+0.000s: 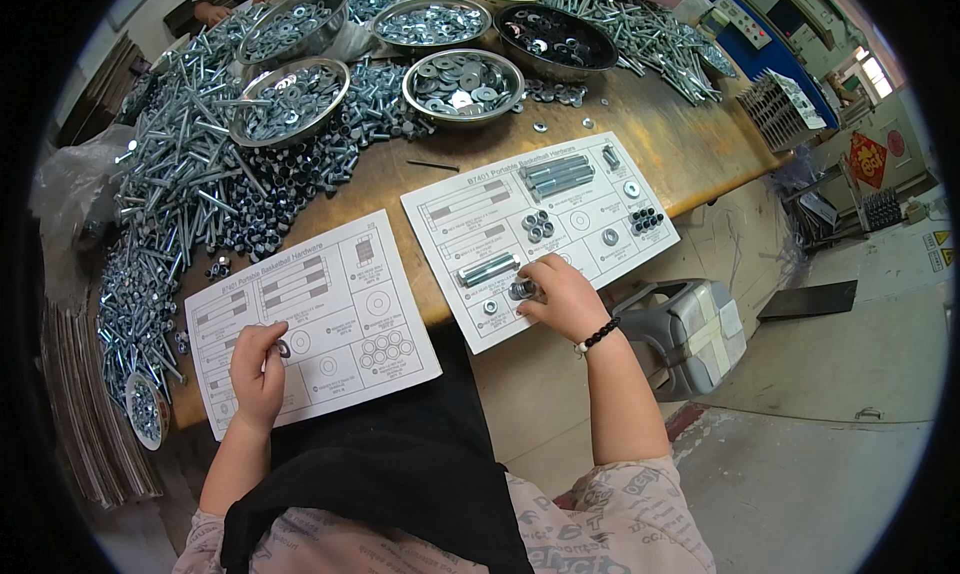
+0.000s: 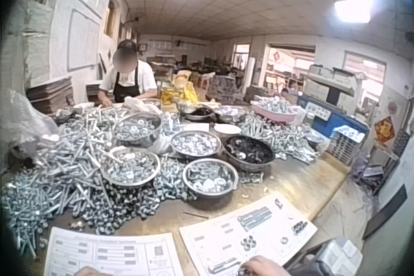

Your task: The person sorts metal fasteners from a large pile on a table into designated sections on a printed instruction sheet. They pick bolts, nuts, and washers by hand and place them into specific areas on the sheet, occasionally adjusting the sheet's position.

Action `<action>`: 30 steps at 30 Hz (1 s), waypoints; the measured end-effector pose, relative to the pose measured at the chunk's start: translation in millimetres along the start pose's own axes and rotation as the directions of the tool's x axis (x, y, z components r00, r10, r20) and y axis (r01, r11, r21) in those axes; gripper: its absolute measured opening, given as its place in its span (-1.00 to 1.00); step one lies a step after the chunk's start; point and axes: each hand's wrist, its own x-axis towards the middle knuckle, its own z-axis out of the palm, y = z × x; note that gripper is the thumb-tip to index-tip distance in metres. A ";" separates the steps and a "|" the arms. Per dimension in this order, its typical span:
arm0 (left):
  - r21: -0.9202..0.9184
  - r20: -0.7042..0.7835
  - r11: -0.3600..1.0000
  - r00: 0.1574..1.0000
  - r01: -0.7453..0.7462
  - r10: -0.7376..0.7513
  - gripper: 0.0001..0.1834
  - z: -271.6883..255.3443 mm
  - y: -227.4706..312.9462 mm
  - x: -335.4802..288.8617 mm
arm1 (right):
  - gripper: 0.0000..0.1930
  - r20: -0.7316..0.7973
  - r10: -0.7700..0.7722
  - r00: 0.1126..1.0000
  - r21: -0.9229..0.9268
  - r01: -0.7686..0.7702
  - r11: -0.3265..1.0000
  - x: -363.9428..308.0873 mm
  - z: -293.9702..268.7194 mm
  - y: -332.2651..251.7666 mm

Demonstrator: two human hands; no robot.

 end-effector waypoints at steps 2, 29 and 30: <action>0.000 -0.002 1.000 1.000 0.015 -0.015 -0.64 0.4 1.1 -0.4 | -0.63 -0.012 0.010 1.000 -0.015 -0.010 1.000 -1.1 0.4 1.0; -0.189 0.255 0.982 0.965 -0.011 0.060 -0.67 37.4 37.8 30.8 | -0.55 0.353 -0.151 0.923 0.936 -0.349 0.058 -6.6 56.0 -104.7; -0.206 0.251 0.977 0.961 -0.061 0.113 -0.66 42.4 39.2 32.9 | -0.57 0.452 -0.188 0.872 0.869 -0.478 -0.126 -4.5 63.7 -112.5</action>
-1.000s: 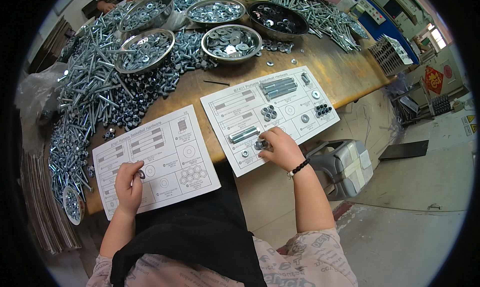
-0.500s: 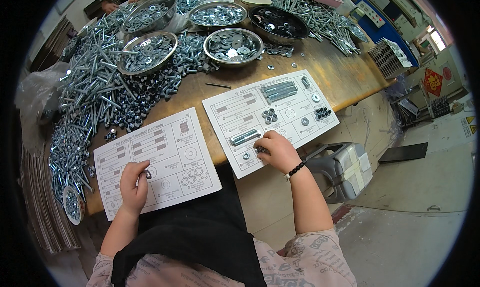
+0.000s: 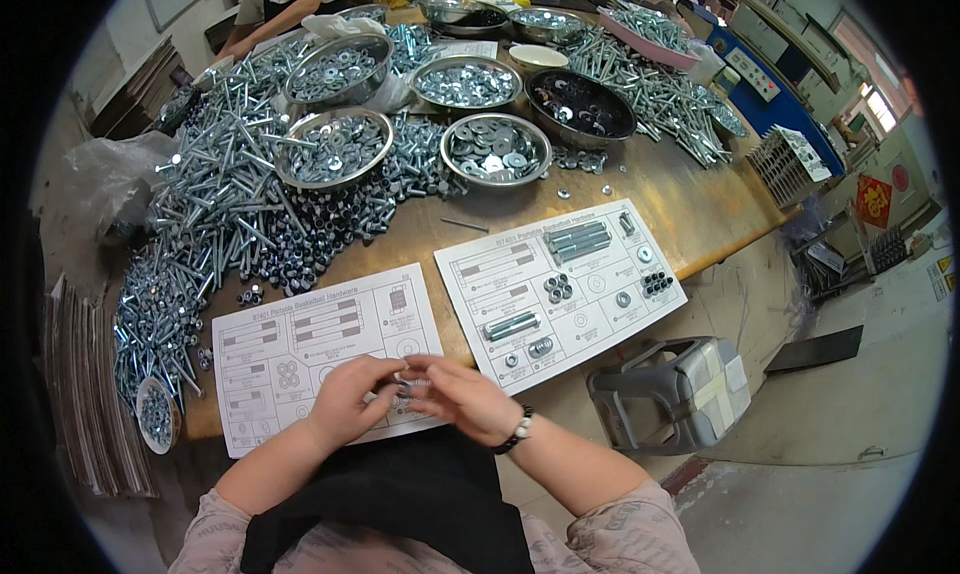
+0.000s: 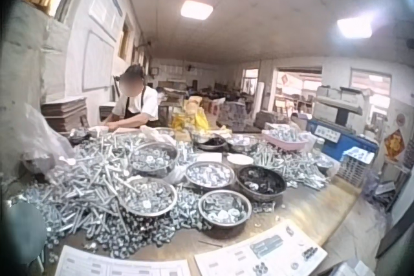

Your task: The person sorts metal fasteners from a large pile on a table into designated sections on a printed instruction sheet. They pick bolts, nuts, and washers by hand and place them into specific areas on the sheet, occasionally adjusting the sheet's position.

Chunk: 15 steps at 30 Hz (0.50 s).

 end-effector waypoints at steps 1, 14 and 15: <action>0.012 0.074 0.999 0.997 0.033 -0.033 -0.67 -1.4 2.4 3.0 | -0.61 0.042 0.048 0.998 0.141 -0.053 0.989 9.3 -0.5 8.6; 0.097 -0.185 0.897 0.893 0.432 -0.410 -0.68 -45.9 -39.9 -73.5 | -0.60 -0.359 -0.404 0.841 0.033 0.444 0.895 45.6 -24.6 -76.0; 0.098 -0.197 0.894 0.889 0.437 -0.412 -0.68 -49.1 -41.5 -78.9 | -0.61 -0.384 -0.431 0.816 0.013 0.472 0.882 48.3 -31.6 -82.5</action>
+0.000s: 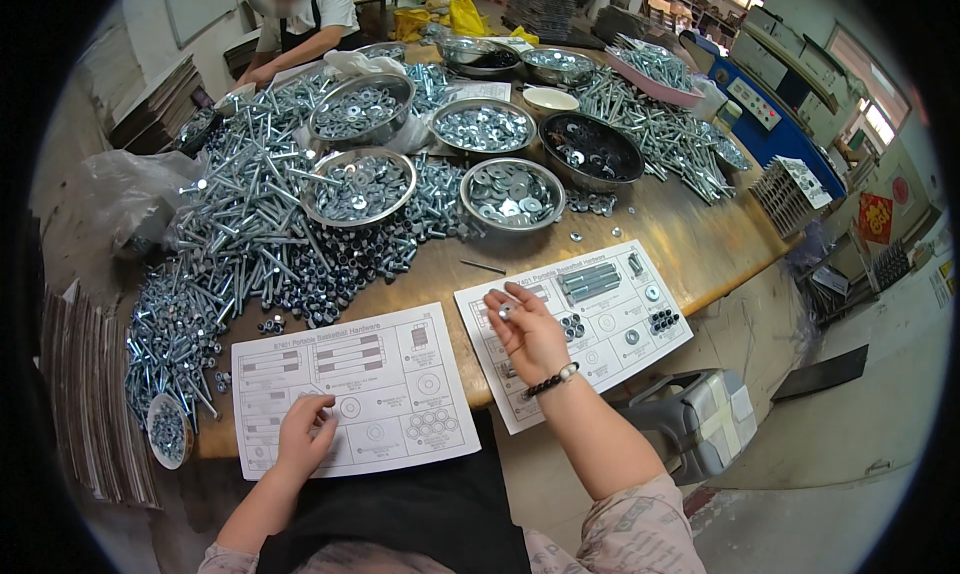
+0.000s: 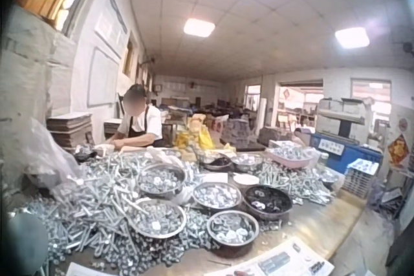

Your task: The person sorts metal fasteners from a large pile on a table into designated sections on a printed instruction sheet. They pick bolts, nuts, and washers by hand and place them into specific areas on the sheet, occasionally adjusting the sheet's position.

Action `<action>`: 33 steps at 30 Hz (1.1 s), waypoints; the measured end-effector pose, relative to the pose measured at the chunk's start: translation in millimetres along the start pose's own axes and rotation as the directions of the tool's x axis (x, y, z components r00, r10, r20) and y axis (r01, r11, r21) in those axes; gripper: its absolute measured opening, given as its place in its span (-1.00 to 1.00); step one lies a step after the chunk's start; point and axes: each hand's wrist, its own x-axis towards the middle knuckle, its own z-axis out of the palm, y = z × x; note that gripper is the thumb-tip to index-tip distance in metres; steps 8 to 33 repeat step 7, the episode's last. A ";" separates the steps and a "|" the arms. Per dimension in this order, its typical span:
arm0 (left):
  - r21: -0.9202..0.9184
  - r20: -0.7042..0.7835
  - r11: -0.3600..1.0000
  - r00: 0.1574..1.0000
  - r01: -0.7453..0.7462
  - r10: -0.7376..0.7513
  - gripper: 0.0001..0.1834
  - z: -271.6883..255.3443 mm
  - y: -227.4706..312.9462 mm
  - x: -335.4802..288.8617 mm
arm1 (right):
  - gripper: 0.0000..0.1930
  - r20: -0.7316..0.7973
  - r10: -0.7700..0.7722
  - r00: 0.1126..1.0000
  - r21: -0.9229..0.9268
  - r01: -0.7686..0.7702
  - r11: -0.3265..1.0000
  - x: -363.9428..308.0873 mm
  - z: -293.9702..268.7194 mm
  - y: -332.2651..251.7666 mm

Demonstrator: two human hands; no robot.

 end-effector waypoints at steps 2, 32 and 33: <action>0.008 -0.024 1.000 1.000 0.015 -0.015 -0.69 -6.5 -9.0 -8.6 | -0.62 -0.061 -0.013 0.998 -0.018 0.012 1.000 20.7 -10.8 -4.0; 0.021 -0.064 0.999 0.997 0.048 -0.046 -0.69 -15.5 -22.3 -20.8 | -0.60 -0.223 -0.113 0.968 -0.121 0.087 0.989 78.0 -37.5 -19.3; 0.021 -0.064 0.999 0.997 0.048 -0.046 -0.69 -15.5 -22.3 -20.8 | -0.60 -0.223 -0.113 0.968 -0.121 0.087 0.989 78.0 -37.5 -19.3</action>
